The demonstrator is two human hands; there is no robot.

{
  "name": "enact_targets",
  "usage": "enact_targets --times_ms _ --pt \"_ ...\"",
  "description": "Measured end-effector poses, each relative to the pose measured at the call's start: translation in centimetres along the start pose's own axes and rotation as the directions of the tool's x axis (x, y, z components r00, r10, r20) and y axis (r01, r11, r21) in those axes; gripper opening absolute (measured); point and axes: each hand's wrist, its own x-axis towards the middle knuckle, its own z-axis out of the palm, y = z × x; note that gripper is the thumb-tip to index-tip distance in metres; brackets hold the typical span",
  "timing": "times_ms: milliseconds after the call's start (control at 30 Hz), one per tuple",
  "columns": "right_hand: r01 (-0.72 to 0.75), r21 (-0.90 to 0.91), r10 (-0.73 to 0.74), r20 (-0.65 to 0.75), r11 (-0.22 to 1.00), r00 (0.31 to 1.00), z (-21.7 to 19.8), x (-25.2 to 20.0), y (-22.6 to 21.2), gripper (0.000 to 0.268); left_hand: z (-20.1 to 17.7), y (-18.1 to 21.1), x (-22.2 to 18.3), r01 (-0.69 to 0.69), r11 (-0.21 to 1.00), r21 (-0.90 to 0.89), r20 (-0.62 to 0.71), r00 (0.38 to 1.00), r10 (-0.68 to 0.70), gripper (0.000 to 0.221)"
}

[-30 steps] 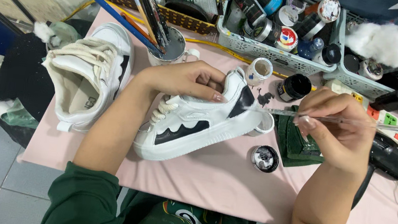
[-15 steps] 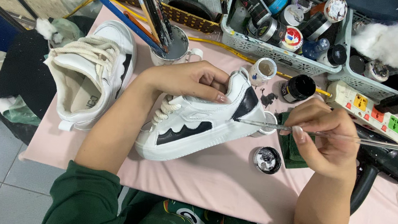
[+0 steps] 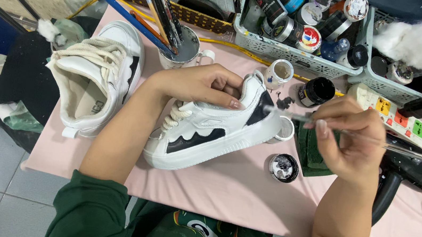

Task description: The person paints the black detailing onto a white sneaker using a fine-tipped brush, dipping the brush into a small container of black paint and applying it to the shoe's heel and side panels.

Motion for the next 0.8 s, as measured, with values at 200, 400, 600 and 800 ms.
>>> enact_targets --times_ms 200,400,600,800 --pt "0.015 0.049 -0.019 0.081 0.999 0.997 -0.25 0.06 0.23 0.020 -0.01 0.04 -0.05 0.003 0.999 -0.032 -0.001 1.000 -0.003 0.035" --pt "-0.003 0.075 0.004 -0.013 0.997 1.000 -0.08 0.08 0.40 0.019 -0.12 0.03 -0.02 0.001 1.000 0.008 -0.008 1.000 -0.001 0.032" --pt "-0.045 0.041 0.047 -0.043 0.998 0.998 0.20 -0.11 0.50 0.020 -0.15 -0.18 -0.02 0.010 0.999 0.033 -0.005 1.000 -0.010 0.031" --pt "0.016 0.115 -0.020 0.031 0.993 0.999 -0.12 -0.15 0.42 0.020 -0.14 -0.17 0.03 0.019 1.000 0.020 0.001 1.000 -0.019 0.031"
